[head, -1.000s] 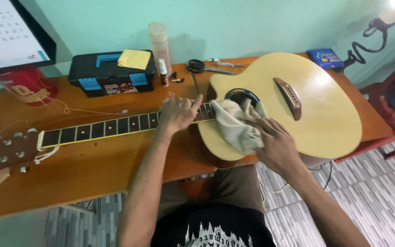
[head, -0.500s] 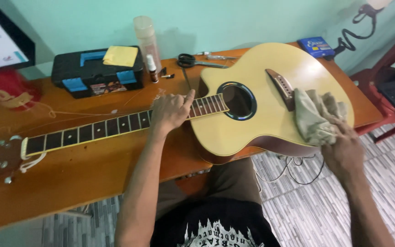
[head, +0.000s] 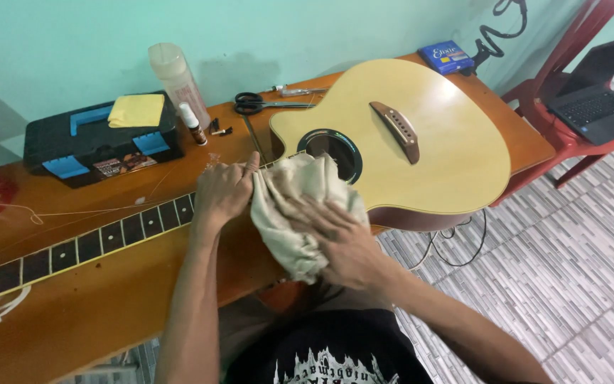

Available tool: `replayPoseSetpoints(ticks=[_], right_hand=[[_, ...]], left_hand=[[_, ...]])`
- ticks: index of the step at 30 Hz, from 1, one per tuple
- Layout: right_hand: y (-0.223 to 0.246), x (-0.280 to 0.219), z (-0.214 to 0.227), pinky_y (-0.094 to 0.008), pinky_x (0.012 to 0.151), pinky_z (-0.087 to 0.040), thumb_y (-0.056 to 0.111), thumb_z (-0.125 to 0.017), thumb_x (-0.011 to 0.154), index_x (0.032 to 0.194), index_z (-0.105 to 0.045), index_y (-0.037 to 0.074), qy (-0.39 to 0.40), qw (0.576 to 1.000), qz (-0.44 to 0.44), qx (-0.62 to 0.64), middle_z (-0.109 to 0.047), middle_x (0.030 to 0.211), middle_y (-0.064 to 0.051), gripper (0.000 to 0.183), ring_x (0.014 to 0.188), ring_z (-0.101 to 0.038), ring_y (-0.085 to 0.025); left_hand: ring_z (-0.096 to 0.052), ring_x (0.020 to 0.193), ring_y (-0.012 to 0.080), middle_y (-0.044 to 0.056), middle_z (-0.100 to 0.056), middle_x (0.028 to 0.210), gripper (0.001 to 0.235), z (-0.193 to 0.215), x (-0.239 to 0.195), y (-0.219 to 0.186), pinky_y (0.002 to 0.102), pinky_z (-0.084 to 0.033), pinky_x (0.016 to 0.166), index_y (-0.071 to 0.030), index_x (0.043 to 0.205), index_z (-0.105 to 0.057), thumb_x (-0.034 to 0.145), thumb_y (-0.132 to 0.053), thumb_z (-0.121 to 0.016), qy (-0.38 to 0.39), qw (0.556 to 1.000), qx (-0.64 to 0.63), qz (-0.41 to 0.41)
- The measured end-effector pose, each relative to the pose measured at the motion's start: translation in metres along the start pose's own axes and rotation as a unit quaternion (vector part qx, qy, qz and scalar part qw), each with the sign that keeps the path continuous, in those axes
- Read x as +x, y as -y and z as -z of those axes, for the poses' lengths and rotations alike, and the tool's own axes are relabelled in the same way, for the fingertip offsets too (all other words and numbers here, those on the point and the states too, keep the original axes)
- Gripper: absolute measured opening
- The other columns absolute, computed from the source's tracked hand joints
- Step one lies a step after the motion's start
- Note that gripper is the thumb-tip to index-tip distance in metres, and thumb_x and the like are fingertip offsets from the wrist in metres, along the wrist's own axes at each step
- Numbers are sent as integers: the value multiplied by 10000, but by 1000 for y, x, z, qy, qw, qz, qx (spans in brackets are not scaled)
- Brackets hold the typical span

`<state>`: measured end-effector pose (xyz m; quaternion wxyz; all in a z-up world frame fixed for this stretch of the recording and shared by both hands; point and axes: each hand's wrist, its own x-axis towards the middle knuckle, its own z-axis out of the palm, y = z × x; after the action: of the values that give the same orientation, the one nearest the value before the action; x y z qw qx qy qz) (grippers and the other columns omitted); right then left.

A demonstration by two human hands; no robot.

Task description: The person cleans an acoustic guitar placed on a wooden table. They first use a small tool to adjust the bridge area, then spray a liquid onto the guitar's body and wipe it thoroughly with a cloth. The person also wipes the fretboard and neck of the guitar.

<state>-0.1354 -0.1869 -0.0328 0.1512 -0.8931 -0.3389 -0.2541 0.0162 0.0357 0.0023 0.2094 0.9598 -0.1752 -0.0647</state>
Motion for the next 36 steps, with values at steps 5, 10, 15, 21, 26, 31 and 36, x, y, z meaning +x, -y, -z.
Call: replayPoseSetpoints(ticks=[5, 10, 15, 21, 26, 31, 36], right_hand=[[-76, -55, 54, -515, 1116, -479, 187, -642, 773, 1031, -753, -79, 42, 992, -24, -113, -703, 1216, -243, 387, 1245, -601, -450], [-207, -182, 83, -516, 1150, -448, 318, -638, 824, 1201, -733, 32, 88, 932, -343, -84, -663, 1366, -181, 483, 1306, -576, -435], [-262, -227, 70, -478, 978, -552, 395, -637, 819, 913, -763, 151, 56, 905, -398, -138, -761, 1035, -48, 290, 1077, -708, -305], [-48, -62, 48, -554, 1197, -349, 147, -555, 812, 1394, -592, -45, 46, 925, -378, 5, -529, 1498, -280, 614, 1403, -444, -483], [-5, -8, -27, -563, 1129, -382, 466, -512, 940, 1269, -689, 3, -25, 998, 16, 47, -625, 1413, -227, 594, 1334, -554, -430], [3, 34, 6, -587, 1073, -439, 599, -235, 1044, 1341, -589, -86, 5, 972, 89, 218, -555, 1471, -277, 826, 1365, -511, -500], [-65, -29, 12, -598, 1122, -386, 621, -521, 920, 1008, -764, -37, 68, 995, 68, -26, -681, 1300, -240, 707, 1356, -529, -469]], left_hand=[[-737, 897, 426, 228, -690, 661, 930, 9, -7, -3, 516, -505, 973, -17, 625, -648, 1083, -623, -114, -2, 999, -28, -26], [-731, 842, 416, 184, -652, 591, 911, -4, 2, 4, 525, -499, 948, -75, 549, -577, 1072, -651, -103, -18, 999, -29, -12], [-730, 879, 436, 198, -675, 651, 925, -7, 2, 7, 553, -485, 959, -81, 565, -589, 1055, -680, -83, -17, 999, -27, -8], [-700, 992, 513, 292, -712, 794, 1038, -1, -4, 1, 598, -455, 990, -1, 697, -704, 1024, -694, -4, -10, 999, -37, -7], [-668, 1068, 538, 325, -731, 898, 1159, 2, -9, -1, 622, -406, 1039, 47, 916, -772, 989, -748, 68, -1, 993, -117, -11], [-610, 1188, 542, 331, -709, 1145, 1167, -6, -1, 12, 619, -396, 1054, -84, 1267, -741, 944, -763, 151, 25, 994, -100, -20], [-597, 1196, 544, 332, -708, 1116, 1148, -6, -4, 13, 629, -387, 1045, -63, 1264, -740, 965, -763, 120, 16, 992, -126, -16]])
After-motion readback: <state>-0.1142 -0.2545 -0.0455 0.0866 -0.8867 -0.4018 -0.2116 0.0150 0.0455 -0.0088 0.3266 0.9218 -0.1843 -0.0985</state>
